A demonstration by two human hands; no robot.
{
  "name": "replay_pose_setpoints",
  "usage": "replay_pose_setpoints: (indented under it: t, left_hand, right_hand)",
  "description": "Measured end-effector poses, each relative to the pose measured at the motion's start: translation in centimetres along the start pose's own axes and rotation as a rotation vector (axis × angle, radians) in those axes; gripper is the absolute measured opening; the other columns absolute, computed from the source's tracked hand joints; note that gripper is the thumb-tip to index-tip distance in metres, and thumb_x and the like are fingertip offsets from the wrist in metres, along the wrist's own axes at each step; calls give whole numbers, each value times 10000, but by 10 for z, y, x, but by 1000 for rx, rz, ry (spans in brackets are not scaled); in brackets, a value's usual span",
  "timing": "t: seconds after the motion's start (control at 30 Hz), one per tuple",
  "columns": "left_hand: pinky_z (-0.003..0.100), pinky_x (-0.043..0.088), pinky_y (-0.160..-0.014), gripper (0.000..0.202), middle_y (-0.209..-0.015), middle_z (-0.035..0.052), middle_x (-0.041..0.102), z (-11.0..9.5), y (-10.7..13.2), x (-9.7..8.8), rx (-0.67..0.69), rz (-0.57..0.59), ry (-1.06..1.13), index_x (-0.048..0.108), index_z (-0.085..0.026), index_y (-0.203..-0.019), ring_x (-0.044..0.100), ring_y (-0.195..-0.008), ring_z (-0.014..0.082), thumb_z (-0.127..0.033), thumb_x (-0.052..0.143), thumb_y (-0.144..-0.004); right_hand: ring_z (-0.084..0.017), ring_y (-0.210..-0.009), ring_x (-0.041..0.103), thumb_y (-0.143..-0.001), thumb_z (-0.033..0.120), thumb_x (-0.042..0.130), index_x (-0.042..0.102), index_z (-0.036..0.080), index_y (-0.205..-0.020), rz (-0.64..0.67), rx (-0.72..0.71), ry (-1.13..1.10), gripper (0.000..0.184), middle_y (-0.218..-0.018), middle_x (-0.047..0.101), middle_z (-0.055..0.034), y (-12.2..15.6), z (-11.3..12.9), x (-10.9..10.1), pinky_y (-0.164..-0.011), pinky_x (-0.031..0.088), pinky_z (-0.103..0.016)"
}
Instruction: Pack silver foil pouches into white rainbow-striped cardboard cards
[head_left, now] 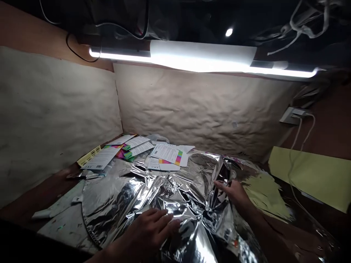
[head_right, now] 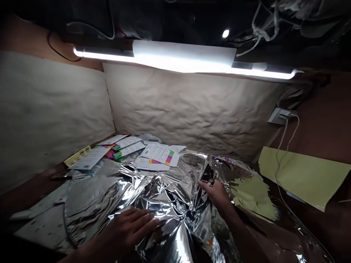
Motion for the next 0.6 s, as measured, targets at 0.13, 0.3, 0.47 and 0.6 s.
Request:
replay_pose_setpoints:
  t: [0.13, 0.3, 0.47, 0.6]
  left_hand:
    - [437, 545, -838, 508, -1223, 98, 657, 44, 33, -31, -285, -323, -241, 433, -378, -1434, 641, -1082, 295, -216, 421, -953]
    - [323, 566, -648, 268, -1013, 57, 684, 63, 60, -45, -461, -582, -130, 615, -335, -1176, 674, -744, 203, -349, 559, -914]
    - [226, 538, -639, 255, -880, 5, 681, 47, 57, -27, -436, -545, -15, 637, -254, -1088, 671, -734, 142, -137, 541, -883]
    - [202, 497, -619, 244, -780, -4, 649, 26, 55, -25, -352, -577, -120, 662, -243, -1067, 643, -666, 122, -115, 545, -896]
  right_hand:
    - [-221, -611, 642, -577, 522, 799, 652, 161, -633, -90, -51, -133, 394, -611, 667, -58, -8, 13, -17, -588, 512, -326]
    - [-182, -479, 577, -615, 492, 783, 608, 194, -630, -255, 84, -247, 345, -554, 621, -31, -17, -1, -59, -439, 442, -293]
    - [-247, -598, 641, -594, 361, 782, 642, 156, -689, -141, 301, -3, 266, -656, 672, -98, -33, -51, -48, -557, 526, -359]
    - [-379, -1114, 605, -640, 383, 770, 560, 146, -1234, -354, 140, 190, 673, -1198, 638, -214, -42, -35, -72, -835, 517, -449]
Point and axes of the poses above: each hand's wrist, its own y-axis away from the middle knuckle, its own x-axis out of the palm, z = x × y, the point moved 8 cm from there along -y, towards the middle knuckle
